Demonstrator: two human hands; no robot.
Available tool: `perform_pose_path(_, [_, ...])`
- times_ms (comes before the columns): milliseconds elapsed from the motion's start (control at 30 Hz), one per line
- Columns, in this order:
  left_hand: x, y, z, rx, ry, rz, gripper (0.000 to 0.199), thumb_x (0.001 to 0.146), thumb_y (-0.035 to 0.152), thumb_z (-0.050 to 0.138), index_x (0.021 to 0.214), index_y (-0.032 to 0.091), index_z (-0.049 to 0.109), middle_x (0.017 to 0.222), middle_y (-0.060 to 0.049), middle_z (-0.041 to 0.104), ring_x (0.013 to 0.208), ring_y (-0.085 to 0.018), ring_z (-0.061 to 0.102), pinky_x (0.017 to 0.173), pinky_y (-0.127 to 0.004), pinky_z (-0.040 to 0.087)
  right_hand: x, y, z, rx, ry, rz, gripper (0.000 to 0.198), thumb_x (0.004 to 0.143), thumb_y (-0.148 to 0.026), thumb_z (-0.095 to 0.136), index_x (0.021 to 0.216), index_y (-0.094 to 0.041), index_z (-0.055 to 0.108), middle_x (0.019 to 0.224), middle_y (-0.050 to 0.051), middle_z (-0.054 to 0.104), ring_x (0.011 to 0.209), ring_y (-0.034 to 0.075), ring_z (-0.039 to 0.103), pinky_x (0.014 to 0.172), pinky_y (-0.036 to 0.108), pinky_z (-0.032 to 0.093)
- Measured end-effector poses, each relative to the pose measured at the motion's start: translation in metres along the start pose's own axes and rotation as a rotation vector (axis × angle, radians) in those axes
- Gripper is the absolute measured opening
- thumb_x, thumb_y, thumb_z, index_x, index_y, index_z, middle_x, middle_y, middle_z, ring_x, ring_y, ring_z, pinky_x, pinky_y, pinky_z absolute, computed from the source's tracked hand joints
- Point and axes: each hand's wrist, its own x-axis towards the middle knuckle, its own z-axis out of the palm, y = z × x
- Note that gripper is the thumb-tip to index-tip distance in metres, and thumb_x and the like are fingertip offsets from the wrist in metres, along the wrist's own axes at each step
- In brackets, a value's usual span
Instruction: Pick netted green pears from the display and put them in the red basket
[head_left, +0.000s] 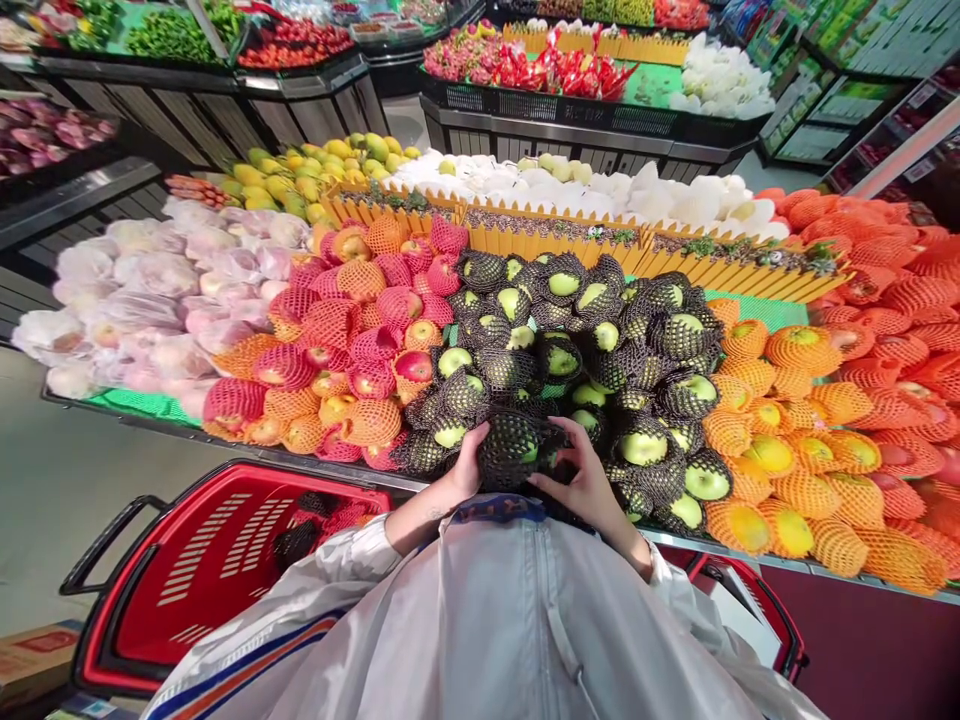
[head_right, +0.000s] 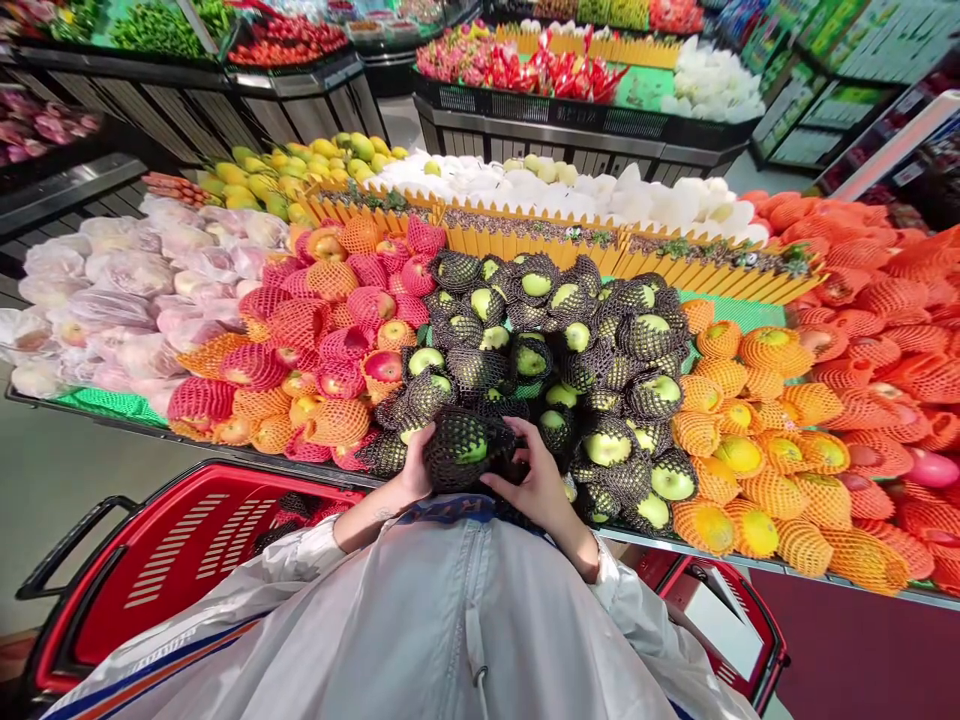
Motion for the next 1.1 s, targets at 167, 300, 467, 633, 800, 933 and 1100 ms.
perform_pose_path(167, [-0.002, 0.009, 0.006, 0.235, -0.028, 0.069, 0.068, 0.088, 0.082, 0.050, 0.091, 0.016, 0.068, 0.095, -0.014, 0.069, 0.107, -0.035, 0.063, 0.104, -0.052, 0.049, -0.004, -0.001, 0.008, -0.087, -0.050, -0.064, 0.093, 0.065, -0.043, 0.092, 0.142, -0.019, 0.045, 0.134, 0.014, 0.060, 0.124, 0.029, 0.060, 0.106, 0.042, 0.049])
perform_pose_path(300, [0.001, 0.026, 0.007, 0.576, 0.018, 0.318, 0.062, 0.091, 0.068, 0.058, 0.117, 0.012, 0.059, 0.112, -0.017, 0.064, 0.106, -0.035, 0.061, 0.099, -0.052, 0.047, -0.007, 0.009, 0.010, -0.064, 0.069, -0.084, 0.090, 0.063, -0.045, 0.089, 0.138, -0.018, 0.048, 0.128, 0.013, 0.062, 0.118, 0.029, 0.063, 0.103, 0.042, 0.052])
perform_pose_path(467, [0.017, 0.048, 0.013, 0.249, -0.395, 0.224, 0.061, 0.090, 0.056, 0.071, 0.131, 0.013, 0.055, 0.129, -0.016, 0.062, 0.122, -0.031, 0.060, 0.108, -0.044, 0.048, -0.006, 0.007, -0.001, -0.141, 0.106, -0.190, 0.081, 0.072, -0.037, 0.086, 0.140, -0.020, 0.046, 0.136, 0.013, 0.059, 0.124, 0.030, 0.060, 0.108, 0.043, 0.048])
perform_pose_path(633, [0.060, 0.064, 0.016, 0.344, -0.434, 0.172, 0.052, 0.082, 0.051, 0.079, 0.112, 0.011, 0.064, 0.114, -0.013, 0.070, 0.108, -0.030, 0.066, 0.100, -0.042, 0.052, 0.001, 0.002, -0.014, -0.237, 0.182, -0.116, 0.085, 0.079, -0.042, 0.084, 0.148, -0.021, 0.039, 0.142, 0.014, 0.055, 0.129, 0.030, 0.056, 0.106, 0.044, 0.049])
perform_pose_path(800, [0.142, 0.091, 0.026, 0.725, 0.068, 0.303, 0.059, 0.088, 0.048, 0.076, 0.128, 0.010, 0.053, 0.121, -0.015, 0.066, 0.109, -0.033, 0.063, 0.097, -0.044, 0.051, -0.001, 0.000, -0.033, -0.353, 0.463, -0.086, 0.077, 0.086, -0.043, 0.078, 0.150, -0.020, 0.041, 0.132, 0.013, 0.061, 0.119, 0.025, 0.061, 0.079, 0.033, 0.054])
perform_pose_path(933, [0.203, 0.093, 0.033, 1.123, 0.360, 0.315, 0.092, 0.083, 0.026, 0.083, 0.154, 0.006, 0.029, 0.148, -0.024, 0.041, 0.132, -0.041, 0.045, 0.111, -0.048, 0.041, -0.008, -0.005, -0.043, -0.335, 0.570, -0.146, 0.060, 0.089, -0.037, 0.076, 0.142, -0.022, 0.050, 0.124, 0.008, 0.065, 0.114, 0.020, 0.062, 0.077, 0.028, 0.051])
perform_pose_path(1100, [0.243, 0.073, 0.027, 1.440, -0.041, 0.298, 0.103, 0.069, -0.005, 0.065, 0.162, 0.010, 0.024, 0.153, -0.022, 0.037, 0.134, -0.042, 0.041, 0.112, -0.050, 0.036, -0.017, -0.004, -0.048, -0.279, 0.608, -0.134, 0.052, 0.092, -0.033, 0.074, 0.139, -0.024, 0.055, 0.123, 0.007, 0.065, 0.113, 0.018, 0.062, 0.074, 0.026, 0.050])
